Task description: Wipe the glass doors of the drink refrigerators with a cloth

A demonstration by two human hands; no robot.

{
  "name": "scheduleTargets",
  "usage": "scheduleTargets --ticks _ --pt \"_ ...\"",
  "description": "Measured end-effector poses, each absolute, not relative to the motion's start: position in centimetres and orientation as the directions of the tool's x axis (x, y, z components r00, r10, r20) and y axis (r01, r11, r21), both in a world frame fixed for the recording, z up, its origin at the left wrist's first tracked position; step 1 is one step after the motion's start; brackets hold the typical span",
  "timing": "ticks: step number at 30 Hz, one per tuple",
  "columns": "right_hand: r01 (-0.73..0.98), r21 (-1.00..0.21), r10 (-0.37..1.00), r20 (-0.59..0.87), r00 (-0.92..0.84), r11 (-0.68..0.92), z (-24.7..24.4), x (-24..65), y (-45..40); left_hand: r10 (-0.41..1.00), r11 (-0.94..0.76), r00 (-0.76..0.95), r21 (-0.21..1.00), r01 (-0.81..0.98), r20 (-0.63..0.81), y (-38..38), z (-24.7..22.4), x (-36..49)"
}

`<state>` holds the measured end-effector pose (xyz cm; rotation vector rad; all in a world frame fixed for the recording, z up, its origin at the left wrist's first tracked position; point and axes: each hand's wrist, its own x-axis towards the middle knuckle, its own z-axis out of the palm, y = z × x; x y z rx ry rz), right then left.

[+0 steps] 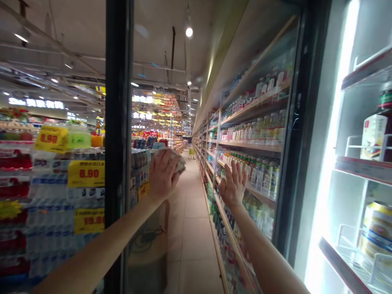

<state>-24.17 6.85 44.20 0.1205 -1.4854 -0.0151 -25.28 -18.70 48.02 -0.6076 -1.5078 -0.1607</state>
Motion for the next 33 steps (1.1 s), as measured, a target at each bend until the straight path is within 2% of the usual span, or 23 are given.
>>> scheduleTargets --ticks 2,3,4,5,6,9,10,11,12,14,16,17,18,21,22,23,25,27,28,29,30,31,33 --pt "-0.066 0.094 -0.089 0.992 0.086 0.993 44.2 -24.1 6.9 0.586 0.662 0.134 -0.568 0.489 0.799 -18.1 46.0 -25.1" --pt "-0.068 0.098 -0.092 0.992 0.088 0.993 44.2 -24.1 6.9 0.682 0.57 0.159 -0.655 0.496 0.714 -18.2 45.3 -25.1" --pt "-0.07 0.102 -0.096 0.991 0.091 0.992 44.2 -24.1 6.9 0.712 0.533 0.172 -0.683 0.499 0.681 -18.5 45.0 -25.2" --pt "-0.072 0.106 -0.099 0.991 0.093 0.992 44.2 -24.1 6.9 0.683 0.565 0.163 -0.657 0.499 0.712 -19.1 45.1 -25.3" --pt "-0.073 0.106 -0.099 0.991 0.093 0.992 44.2 -24.1 6.8 0.595 0.651 0.141 -0.577 0.494 0.791 -19.8 45.5 -25.5" --pt "-0.07 0.098 -0.091 0.992 0.092 0.993 44.2 -24.2 6.8 0.179 0.874 0.084 -0.198 0.444 0.98 -21.7 46.7 -25.7" --pt "-0.066 0.094 -0.088 0.992 0.092 0.993 44.2 -24.3 6.8 0.116 0.889 0.076 -0.137 0.436 0.99 -21.9 46.6 -25.7" --pt "-0.061 0.089 -0.084 0.992 0.091 0.994 44.1 -24.3 6.8 0.13 0.885 0.069 -0.147 0.442 0.989 -21.9 46.0 -25.6" --pt "-0.057 0.089 -0.084 0.993 0.088 0.994 44.1 -24.3 6.8 0.221 0.859 0.069 -0.227 0.459 0.973 -21.7 45.2 -25.5" --pt "-0.053 0.092 -0.088 0.993 0.08 0.994 44.1 -24.3 6.8 0.51 0.72 0.097 -0.486 0.496 0.855 -21.2 43.3 -25.3" --pt "-0.055 0.094 -0.089 0.993 0.076 0.994 44.1 -24.3 6.8 0.678 0.583 0.127 -0.635 0.507 0.724 -21.1 42.5 -25.3" --pt "-0.056 0.093 -0.088 0.993 0.076 0.994 44.1 -24.3 6.8 0.674 0.589 0.126 -0.633 0.502 0.727 -21.3 42.8 -25.4" --pt "-0.055 0.091 -0.087 0.993 0.079 0.994 44.1 -24.3 6.9 0.61 0.652 0.112 -0.577 0.492 0.784 -21.7 43.4 -25.5" --pt "-0.041 0.109 -0.106 0.991 0.079 0.993 44.1 -24.3 7.0 0.23 0.867 0.059 -0.232 0.442 0.971 -22.7 46.0 -25.7" --pt "-0.037 0.113 -0.11 0.991 0.079 0.993 44.1 -24.3 7.0 0.169 0.885 0.056 -0.176 0.431 0.984 -22.8 46.3 -25.7" --pt "-0.038 0.114 -0.111 0.991 0.076 0.993 44.1 -24.3 7.0 0.186 0.881 0.058 -0.193 0.433 0.981 -22.7 46.2 -25.6" --pt "-0.047 0.103 -0.1 0.993 0.07 0.994 44.1 -24.2 6.9 0.415 0.788 0.086 -0.405 0.464 0.906 -22.2 44.7 -25.3" --pt "-0.056 0.092 -0.088 0.994 0.071 0.994 44.2 -24.1 6.8 0.683 0.59 0.126 -0.645 0.485 0.719 -21.8 43.0 -25.1" --pt "-0.058 0.091 -0.086 0.994 0.071 0.994 44.2 -24.0 6.8 0.76 0.503 0.141 -0.711 0.49 0.635 -21.9 42.5 -25.0" --pt "-0.058 0.09 -0.086 0.994 0.072 0.994 44.2 -24.0 6.8 0.785 0.47 0.146 -0.732 0.494 0.602 -22.1 42.4 -25.0" --pt "-0.056 0.089 -0.085 0.994 0.075 0.994 44.2 -24.0 6.7 0.761 0.501 0.14 -0.711 0.494 0.633 -22.4 42.8 -25.1" --pt "-0.055 0.091 -0.086 0.993 0.079 0.994 44.2 -24.1 6.7 0.686 0.585 0.126 -0.646 0.491 0.717 -22.8 43.5 -25.2" --pt "-0.054 0.091 -0.086 0.993 0.086 0.994 44.2 -24.2 6.7 0.411 0.783 0.102 -0.408 0.469 0.906 -23.4 45.3 -25.5"
